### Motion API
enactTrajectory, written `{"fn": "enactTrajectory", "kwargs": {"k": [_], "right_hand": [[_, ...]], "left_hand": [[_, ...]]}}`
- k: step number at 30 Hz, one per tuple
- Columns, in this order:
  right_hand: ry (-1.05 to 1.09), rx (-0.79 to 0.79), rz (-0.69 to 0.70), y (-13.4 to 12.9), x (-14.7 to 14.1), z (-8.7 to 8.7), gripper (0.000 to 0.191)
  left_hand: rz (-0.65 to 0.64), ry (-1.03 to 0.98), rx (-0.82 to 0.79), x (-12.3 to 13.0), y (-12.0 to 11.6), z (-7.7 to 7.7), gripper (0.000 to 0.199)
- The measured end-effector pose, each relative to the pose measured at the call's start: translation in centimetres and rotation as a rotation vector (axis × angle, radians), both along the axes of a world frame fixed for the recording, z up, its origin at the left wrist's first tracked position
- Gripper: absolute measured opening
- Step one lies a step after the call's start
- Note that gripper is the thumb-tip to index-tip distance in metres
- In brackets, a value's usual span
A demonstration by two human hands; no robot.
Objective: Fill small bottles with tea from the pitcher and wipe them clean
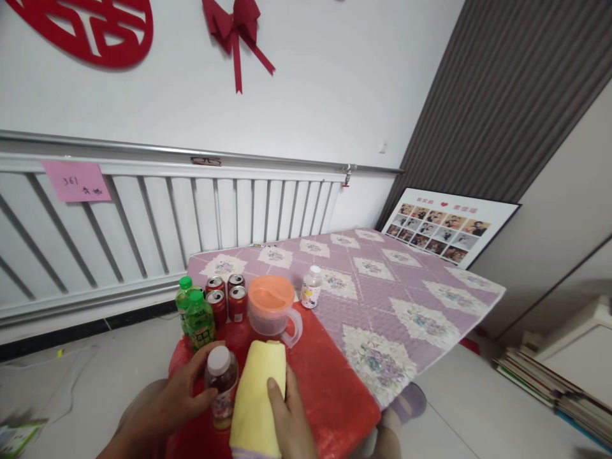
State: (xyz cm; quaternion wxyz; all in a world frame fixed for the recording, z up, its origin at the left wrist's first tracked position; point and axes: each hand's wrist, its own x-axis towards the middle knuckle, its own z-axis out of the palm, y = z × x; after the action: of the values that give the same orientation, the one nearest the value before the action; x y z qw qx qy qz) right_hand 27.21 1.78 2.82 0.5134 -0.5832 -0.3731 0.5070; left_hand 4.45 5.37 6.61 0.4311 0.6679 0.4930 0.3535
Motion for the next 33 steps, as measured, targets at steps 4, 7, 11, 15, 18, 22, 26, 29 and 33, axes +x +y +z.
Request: {"fn": "enactTrajectory", "kwargs": {"k": [4, 7, 11, 15, 18, 22, 26, 29, 33], "right_hand": [[0.28, 0.018, 0.062, 0.0, -1.2, 2.2, 0.077], [0.382, -0.01, 0.149, 0.2, -2.4, 3.5, 0.076], [0.33, -0.001, 0.246, 0.7, -2.9, 3.0, 0.062], [0.179, -0.017, 0.268, 0.9, -2.0, 1.0, 0.057], [-0.059, 0.007, 0.233, 0.9, -1.0, -0.2, 0.052], [-0.208, 0.055, 0.161, 1.0, -0.1, -0.4, 0.053], [-0.093, 0.073, 0.081, 0.9, -0.3, 0.5, 0.058], [0.056, 0.072, 0.081, 0.7, -1.0, 1.2, 0.059], [0.112, 0.074, 0.181, 0.7, -1.7, 1.1, 0.059]], "left_hand": [[0.135, -0.07, 0.013, 0.7, -0.3, -1.6, 0.069], [0.094, -0.07, -0.041, 0.9, -0.5, -1.2, 0.059], [0.005, -0.087, -0.077, 0.6, -0.6, 0.0, 0.057], [-0.074, -0.081, -0.119, 0.0, -0.3, 0.8, 0.062], [-0.123, -0.067, -0.106, -0.3, -0.1, 1.0, 0.064], [-0.117, -0.041, -0.083, -0.2, -0.1, 0.3, 0.067], [0.074, -0.068, -0.03, 0.5, -0.5, -0.9, 0.076], [0.184, -0.056, 0.017, 1.3, -0.9, -1.0, 0.07], [0.178, -0.011, 0.033, 1.8, -1.1, -0.2, 0.053]]}}
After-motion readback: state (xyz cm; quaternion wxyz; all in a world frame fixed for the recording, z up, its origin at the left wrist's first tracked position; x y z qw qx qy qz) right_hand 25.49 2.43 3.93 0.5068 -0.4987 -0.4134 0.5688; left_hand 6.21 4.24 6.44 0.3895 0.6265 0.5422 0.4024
